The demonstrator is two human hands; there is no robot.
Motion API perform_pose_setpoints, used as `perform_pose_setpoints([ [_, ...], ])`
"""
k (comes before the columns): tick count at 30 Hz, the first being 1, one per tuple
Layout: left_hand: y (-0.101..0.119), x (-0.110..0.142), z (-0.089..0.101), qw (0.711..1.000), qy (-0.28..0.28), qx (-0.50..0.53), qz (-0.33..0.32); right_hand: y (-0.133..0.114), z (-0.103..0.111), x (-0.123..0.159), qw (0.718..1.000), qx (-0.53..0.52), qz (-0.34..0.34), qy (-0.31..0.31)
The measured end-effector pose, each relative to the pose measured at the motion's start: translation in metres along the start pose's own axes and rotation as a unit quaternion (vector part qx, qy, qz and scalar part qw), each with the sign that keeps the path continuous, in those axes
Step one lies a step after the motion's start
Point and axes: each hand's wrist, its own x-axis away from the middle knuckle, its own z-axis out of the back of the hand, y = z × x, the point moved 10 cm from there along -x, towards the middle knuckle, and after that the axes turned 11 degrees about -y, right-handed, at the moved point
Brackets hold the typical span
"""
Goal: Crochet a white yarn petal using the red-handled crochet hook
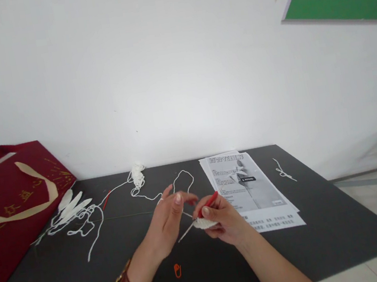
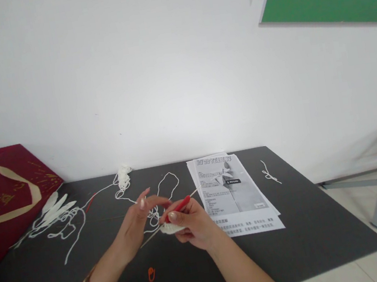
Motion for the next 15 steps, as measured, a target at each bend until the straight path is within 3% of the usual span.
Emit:
perform_pose_setpoints([
  [4,-0.013,0.002,0.005,0.993,-0.091,0.016,0.074,0.005,-0.001,-0.001,1.0,-0.01,-0.01,-0.01],
  [7,-0.021,0.0,-0.004,0.982,-0.137,0.085,0.102,0.007,-0.003,-0.001,1.0,-0.02,-0.014,-0.019],
  [15,-0.039,-0.002,-0.027,0.946,-0.084,0.304,0.081,-0.005,0.006,0.0,0.999,0.0,0.029,0.021],
])
